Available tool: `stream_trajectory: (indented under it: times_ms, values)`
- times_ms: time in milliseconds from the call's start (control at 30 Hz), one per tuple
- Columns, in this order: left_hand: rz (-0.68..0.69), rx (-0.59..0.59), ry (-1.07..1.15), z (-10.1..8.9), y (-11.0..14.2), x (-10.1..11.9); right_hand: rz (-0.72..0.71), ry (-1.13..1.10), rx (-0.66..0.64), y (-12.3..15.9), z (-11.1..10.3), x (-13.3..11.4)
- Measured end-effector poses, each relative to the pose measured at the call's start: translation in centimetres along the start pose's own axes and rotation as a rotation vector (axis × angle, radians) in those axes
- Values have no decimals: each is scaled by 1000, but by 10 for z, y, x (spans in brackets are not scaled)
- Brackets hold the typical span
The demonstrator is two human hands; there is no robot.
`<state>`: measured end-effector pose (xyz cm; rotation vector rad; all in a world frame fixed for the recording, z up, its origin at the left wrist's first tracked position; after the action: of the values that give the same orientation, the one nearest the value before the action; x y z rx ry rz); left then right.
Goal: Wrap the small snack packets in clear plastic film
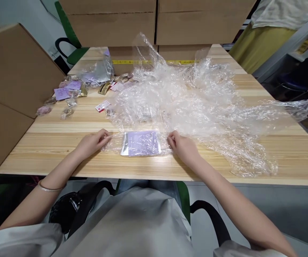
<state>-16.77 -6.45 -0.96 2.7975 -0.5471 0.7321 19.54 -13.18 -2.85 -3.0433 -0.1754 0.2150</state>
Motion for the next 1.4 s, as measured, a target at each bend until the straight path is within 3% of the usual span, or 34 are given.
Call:
stream_trajectory:
  times_ms: [100, 200, 267, 300, 367, 433, 567, 733, 833, 933, 1033, 1133, 1300, 1400]
  values:
    - [11, 14, -154, 2, 8, 5, -14, 131, 27, 7, -3, -3]
    - [112, 244, -256, 5, 23, 25, -30, 279, 215, 23, -18, -16]
    - [259, 337, -239, 14, 35, 48, -116, 323, 317, 35, -28, -29]
    - [347, 318, -196, 21, 39, 62, -174, 317, 315, 40, -29, -35]
    - [488, 127, -99, 41, 42, 89, -278, 264, 227, 46, -24, -44]
    - [465, 25, -52, 61, 38, 112, -299, 223, 136, 46, -11, -46]
    - [220, 12, -126, 86, 17, 139, -220, 249, 144, 33, 8, -39]
    - [143, -3, -269, 84, 6, 148, -177, 331, 264, 28, -1, -38]
    - [170, 60, -285, 82, 9, 144, -147, 260, 394, 32, -9, -40]
    - [205, 129, -262, 86, 14, 138, -99, 135, 482, 33, -9, -43]
    - [228, 146, -225, 89, 19, 136, 22, -39, 469, 31, -4, -49]
    - [218, 190, -183, 89, 23, 137, 138, -376, 317, 29, 3, -60]
    - [199, 328, -151, 92, 25, 140, 141, -1188, 3, 26, 0, -80]
    - [207, 394, -151, 101, 26, 140, 311, -1541, -111, 20, -9, -87]
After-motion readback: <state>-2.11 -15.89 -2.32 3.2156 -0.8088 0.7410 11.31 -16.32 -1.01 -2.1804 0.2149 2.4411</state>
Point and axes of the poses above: each hand's wrist, its own y-axis away from the middle knuckle, its own z-axis out of the palm, x = y × z, the point moved 2 cm from there along -y, towards the middle knuckle, and after that the axes turned 14 degrees about y, right-handed, at the moved point
